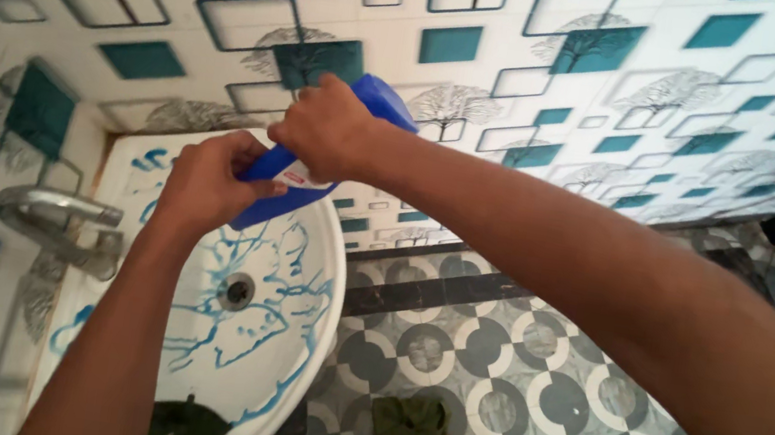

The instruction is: The person pours blue liquid cleaner into a white sink and then uses a dark cloth to wipe the sink basin and surrounding surfaces. The person repeatedly scrubs the sink and faucet area with the cloth.

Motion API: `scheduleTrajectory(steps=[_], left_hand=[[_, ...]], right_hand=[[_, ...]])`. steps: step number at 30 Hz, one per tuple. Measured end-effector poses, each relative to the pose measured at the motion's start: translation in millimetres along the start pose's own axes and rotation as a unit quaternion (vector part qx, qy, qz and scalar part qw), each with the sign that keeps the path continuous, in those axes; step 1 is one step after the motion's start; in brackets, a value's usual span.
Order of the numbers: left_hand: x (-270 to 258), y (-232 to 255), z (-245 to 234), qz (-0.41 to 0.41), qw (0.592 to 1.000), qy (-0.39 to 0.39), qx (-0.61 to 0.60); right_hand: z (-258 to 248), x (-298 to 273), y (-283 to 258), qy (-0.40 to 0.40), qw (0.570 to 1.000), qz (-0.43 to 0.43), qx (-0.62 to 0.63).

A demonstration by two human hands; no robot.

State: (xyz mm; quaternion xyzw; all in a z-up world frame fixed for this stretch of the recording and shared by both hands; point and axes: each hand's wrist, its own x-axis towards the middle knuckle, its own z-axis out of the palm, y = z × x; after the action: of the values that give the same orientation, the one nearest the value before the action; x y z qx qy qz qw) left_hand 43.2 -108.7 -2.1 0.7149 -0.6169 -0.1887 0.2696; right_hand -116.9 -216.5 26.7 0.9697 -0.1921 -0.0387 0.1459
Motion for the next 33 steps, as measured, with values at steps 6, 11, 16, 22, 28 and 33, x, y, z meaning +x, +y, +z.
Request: scheduleTrajectory(steps=[6, 11, 16, 22, 28, 33], left_hand=[[-41.2, -7.9, -12.1, -0.04, 0.999, -0.009, 0.018], [-67.0, -4.1, -19.4, -0.094, 0.994, -0.047, 0.005], [-88.7, -0.3, -27.3, -0.099, 0.992, -0.075, 0.01], [-100.8, 10.3, -34.8, -0.113, 0.987, -0.102, 0.041], [-119.1, 3.6, -32.9, -0.131, 0.986, -0.102, 0.009], [-131.0, -5.7, -35.9, -0.141, 0.985, -0.096, 0.001]], right_hand=[[-3.9, 2.0, -29.6, -0.007, 0.999, -0.047, 0.023], [-12.9, -7.6, -48.8, -0.035, 0.994, -0.076, 0.072], [-16.9, -21.8, -62.4, -0.065, 0.987, -0.078, 0.123], [-20.6, -32.0, -71.8, -0.068, 0.982, -0.085, 0.154], [-21.4, -38.6, -84.2, -0.078, 0.977, -0.09, 0.174], [-25.2, -35.0, -96.7, -0.083, 0.975, -0.099, 0.179]])
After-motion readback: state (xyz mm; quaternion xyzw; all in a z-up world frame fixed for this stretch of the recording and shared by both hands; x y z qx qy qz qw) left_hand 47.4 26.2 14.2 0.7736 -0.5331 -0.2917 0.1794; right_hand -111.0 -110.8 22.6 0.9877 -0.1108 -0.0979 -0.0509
